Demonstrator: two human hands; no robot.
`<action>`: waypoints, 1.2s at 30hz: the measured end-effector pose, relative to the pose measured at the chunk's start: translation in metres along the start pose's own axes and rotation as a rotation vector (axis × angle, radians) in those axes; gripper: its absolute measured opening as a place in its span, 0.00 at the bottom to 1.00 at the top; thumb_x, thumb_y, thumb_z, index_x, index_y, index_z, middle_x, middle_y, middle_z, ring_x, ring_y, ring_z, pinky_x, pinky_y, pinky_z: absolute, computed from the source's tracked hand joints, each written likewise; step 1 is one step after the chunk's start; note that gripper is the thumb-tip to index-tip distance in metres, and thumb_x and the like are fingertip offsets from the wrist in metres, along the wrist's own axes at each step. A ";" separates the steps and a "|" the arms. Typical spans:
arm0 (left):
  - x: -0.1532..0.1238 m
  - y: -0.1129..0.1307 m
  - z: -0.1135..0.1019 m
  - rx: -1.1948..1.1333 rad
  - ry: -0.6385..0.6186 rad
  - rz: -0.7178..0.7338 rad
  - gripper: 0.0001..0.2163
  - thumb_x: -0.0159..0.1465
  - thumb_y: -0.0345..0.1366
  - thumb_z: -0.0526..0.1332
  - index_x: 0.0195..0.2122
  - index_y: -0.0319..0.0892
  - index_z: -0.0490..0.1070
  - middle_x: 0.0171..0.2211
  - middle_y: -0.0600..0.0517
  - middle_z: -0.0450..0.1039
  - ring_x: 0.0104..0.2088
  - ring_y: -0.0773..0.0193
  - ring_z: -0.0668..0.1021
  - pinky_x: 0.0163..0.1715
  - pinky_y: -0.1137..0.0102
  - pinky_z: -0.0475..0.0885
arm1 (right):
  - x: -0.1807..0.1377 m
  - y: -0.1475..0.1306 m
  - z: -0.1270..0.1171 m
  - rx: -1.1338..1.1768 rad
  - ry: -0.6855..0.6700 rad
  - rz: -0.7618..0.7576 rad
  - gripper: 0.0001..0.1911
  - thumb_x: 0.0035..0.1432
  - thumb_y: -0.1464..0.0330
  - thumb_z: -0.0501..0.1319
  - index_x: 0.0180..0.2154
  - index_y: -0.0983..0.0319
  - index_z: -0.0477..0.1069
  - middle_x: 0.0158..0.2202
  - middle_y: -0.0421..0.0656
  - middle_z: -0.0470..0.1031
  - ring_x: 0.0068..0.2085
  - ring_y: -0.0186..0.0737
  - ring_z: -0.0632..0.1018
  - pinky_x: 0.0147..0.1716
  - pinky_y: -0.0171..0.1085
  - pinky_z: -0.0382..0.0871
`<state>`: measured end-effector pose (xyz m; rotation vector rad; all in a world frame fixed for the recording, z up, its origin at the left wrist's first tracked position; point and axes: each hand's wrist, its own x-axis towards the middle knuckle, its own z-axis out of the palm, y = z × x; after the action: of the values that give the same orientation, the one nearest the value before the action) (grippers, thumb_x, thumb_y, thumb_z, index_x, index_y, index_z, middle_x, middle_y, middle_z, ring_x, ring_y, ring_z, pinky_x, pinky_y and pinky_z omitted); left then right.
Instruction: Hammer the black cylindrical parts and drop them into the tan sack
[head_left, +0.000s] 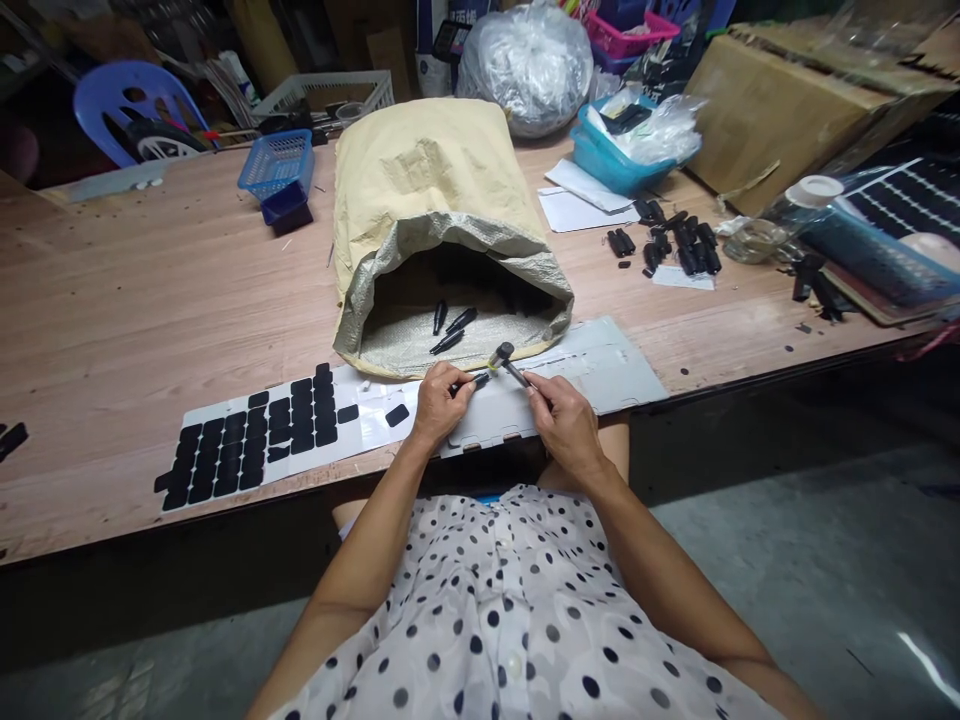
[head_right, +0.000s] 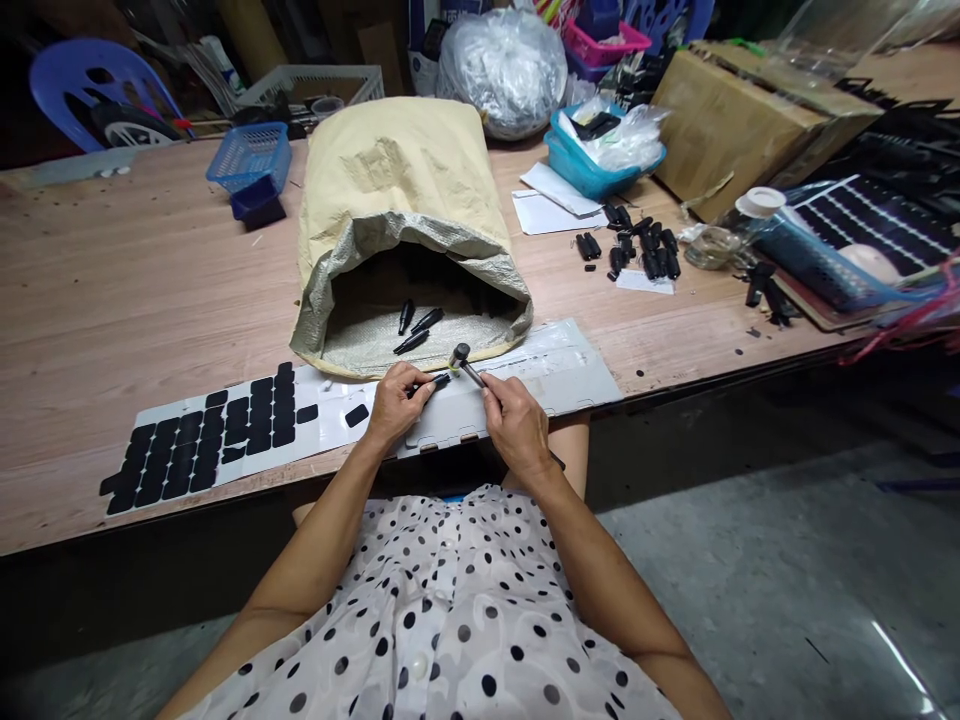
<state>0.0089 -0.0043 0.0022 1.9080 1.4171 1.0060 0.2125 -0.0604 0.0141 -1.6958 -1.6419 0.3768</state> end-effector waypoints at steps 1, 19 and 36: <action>0.000 0.000 0.000 -0.004 -0.001 -0.004 0.04 0.60 0.30 0.67 0.30 0.45 0.78 0.32 0.52 0.74 0.36 0.61 0.76 0.41 0.65 0.74 | -0.001 -0.002 0.000 -0.001 -0.003 -0.015 0.19 0.67 0.62 0.54 0.50 0.55 0.81 0.38 0.46 0.81 0.41 0.44 0.80 0.40 0.39 0.75; -0.001 0.005 0.001 -0.069 0.025 -0.060 0.04 0.56 0.29 0.70 0.29 0.46 0.81 0.32 0.52 0.77 0.38 0.59 0.78 0.45 0.61 0.76 | -0.008 -0.015 -0.012 -0.047 0.005 -0.147 0.19 0.70 0.63 0.54 0.52 0.51 0.81 0.34 0.45 0.76 0.37 0.42 0.77 0.36 0.37 0.71; 0.000 0.000 0.000 -0.037 0.032 -0.071 0.05 0.58 0.30 0.68 0.33 0.46 0.83 0.32 0.51 0.77 0.38 0.58 0.79 0.45 0.60 0.77 | -0.005 -0.002 -0.006 0.114 0.039 -0.032 0.19 0.68 0.61 0.54 0.50 0.53 0.82 0.37 0.45 0.80 0.40 0.44 0.80 0.42 0.41 0.77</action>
<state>0.0087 -0.0048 0.0024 1.8101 1.4636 1.0255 0.2139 -0.0667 0.0181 -1.5813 -1.5876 0.4111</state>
